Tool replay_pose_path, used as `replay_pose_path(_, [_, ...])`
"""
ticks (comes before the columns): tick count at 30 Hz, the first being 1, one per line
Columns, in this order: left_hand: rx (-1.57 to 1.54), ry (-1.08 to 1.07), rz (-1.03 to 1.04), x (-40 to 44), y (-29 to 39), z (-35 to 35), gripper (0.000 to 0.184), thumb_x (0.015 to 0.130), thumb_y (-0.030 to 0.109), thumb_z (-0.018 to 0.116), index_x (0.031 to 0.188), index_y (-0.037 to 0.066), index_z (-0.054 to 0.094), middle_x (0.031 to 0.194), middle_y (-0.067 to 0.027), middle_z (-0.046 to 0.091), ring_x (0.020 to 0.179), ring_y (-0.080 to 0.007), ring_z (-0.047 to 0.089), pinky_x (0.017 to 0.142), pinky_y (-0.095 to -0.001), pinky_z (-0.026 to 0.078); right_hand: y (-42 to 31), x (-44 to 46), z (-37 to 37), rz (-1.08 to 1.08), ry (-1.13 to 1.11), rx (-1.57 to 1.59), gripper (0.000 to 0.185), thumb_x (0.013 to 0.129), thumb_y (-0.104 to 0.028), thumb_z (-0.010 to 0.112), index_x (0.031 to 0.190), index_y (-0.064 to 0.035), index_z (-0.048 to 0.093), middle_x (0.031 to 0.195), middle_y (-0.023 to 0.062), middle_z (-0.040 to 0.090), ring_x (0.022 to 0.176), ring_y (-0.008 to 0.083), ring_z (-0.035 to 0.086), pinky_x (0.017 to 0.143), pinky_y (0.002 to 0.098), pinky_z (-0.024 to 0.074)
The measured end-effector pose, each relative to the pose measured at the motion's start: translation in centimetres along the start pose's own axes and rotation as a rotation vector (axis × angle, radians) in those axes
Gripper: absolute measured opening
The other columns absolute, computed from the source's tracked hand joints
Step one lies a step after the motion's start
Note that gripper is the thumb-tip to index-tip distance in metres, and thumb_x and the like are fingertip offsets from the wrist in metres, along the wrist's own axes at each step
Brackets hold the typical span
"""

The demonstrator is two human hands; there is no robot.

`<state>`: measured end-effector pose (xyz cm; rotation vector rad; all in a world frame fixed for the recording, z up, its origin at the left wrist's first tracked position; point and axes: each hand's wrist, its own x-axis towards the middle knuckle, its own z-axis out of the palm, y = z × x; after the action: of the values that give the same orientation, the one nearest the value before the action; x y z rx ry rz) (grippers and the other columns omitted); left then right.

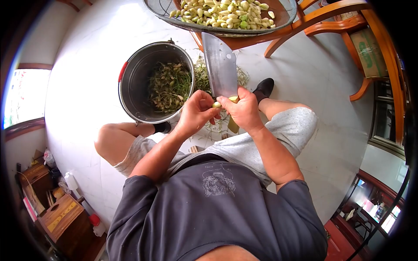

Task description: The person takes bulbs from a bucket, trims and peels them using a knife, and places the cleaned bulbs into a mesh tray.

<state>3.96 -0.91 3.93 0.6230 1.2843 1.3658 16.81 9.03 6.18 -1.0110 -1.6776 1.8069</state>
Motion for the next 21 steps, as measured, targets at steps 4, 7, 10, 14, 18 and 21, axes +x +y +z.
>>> replay_pose_path(4, [0.198, 0.000, -0.021, -0.4, 0.1, 0.3, 0.019, 0.089, 0.007, 0.060, 0.103, -0.002, 0.051, 0.079, -0.0116, 0.063, 0.066, -0.0153, 0.064, 0.052, -0.0241, 0.051, 1.0, 0.0, 0.1, -0.116, 0.062, -0.191, 0.013, 0.082, -0.006, 0.066, 0.093, 0.0000, 0.065, 0.072, 0.0088, 0.067, 0.061, 0.0105, 0.060, 0.056, 0.0265, 0.0480])
replay_pose_path(7, [0.098, 0.088, -0.017, 0.1, -0.3, -0.4, 0.021, 0.090, 0.010, 0.059, 0.105, -0.003, 0.051, 0.080, -0.0118, 0.064, 0.065, -0.0153, 0.063, 0.051, -0.0246, 0.050, 0.9, 0.2, 0.0, -0.367, 0.147, -0.338, 0.018, 0.081, -0.004, 0.066, 0.099, -0.0021, 0.065, 0.073, 0.0107, 0.064, 0.060, 0.0176, 0.061, 0.056, 0.0293, 0.0482])
replay_pose_path(10, [-0.059, 0.211, -0.004, 1.0, -0.3, -1.8, 0.023, 0.088, 0.010, 0.061, 0.103, -0.005, 0.051, 0.081, -0.0122, 0.064, 0.062, -0.0141, 0.062, 0.049, -0.0237, 0.049, 0.1, 0.3, -0.3, -0.642, 0.187, -0.509, 0.029, 0.077, 0.000, 0.065, 0.106, -0.0047, 0.065, 0.079, 0.0113, 0.062, 0.065, 0.0249, 0.061, 0.059, 0.0326, 0.0490])
replay_pose_path(14, [-0.091, 0.368, 0.007, 1.1, 1.3, -2.5, 0.023, 0.086, 0.003, 0.060, 0.105, -0.006, 0.053, 0.082, -0.0106, 0.065, 0.064, -0.0121, 0.062, 0.052, -0.0228, 0.048, 0.9, 0.0, -0.1, -0.738, 0.066, -0.670, 0.048, 0.066, 0.004, 0.066, 0.113, -0.0078, 0.063, 0.084, 0.0098, 0.059, 0.072, 0.0269, 0.059, 0.063, 0.0357, 0.0492])
replay_pose_path(18, [0.084, 0.425, 0.098, 1.1, 0.7, -3.0, 0.026, 0.082, -0.003, 0.058, 0.107, -0.008, 0.058, 0.083, -0.0099, 0.067, 0.069, -0.0109, 0.062, 0.061, -0.0238, 0.050, 1.6, -0.3, 0.4, -0.706, 0.005, -0.842, 0.049, 0.063, 0.001, 0.066, 0.112, -0.0083, 0.064, 0.081, 0.0080, 0.056, 0.071, 0.0257, 0.057, 0.063, 0.0355, 0.0491])
replay_pose_path(21, [0.217, 0.431, 0.143, 1.0, 0.0, -3.2, 0.025, 0.081, -0.003, 0.059, 0.105, -0.009, 0.060, 0.084, -0.0108, 0.068, 0.073, -0.0123, 0.063, 0.066, -0.0251, 0.051, 1.5, -0.3, 0.7, -0.697, -0.003, -0.905, 0.046, 0.064, -0.001, 0.066, 0.109, -0.0082, 0.065, 0.080, 0.0072, 0.055, 0.071, 0.0255, 0.057, 0.063, 0.0353, 0.0490])
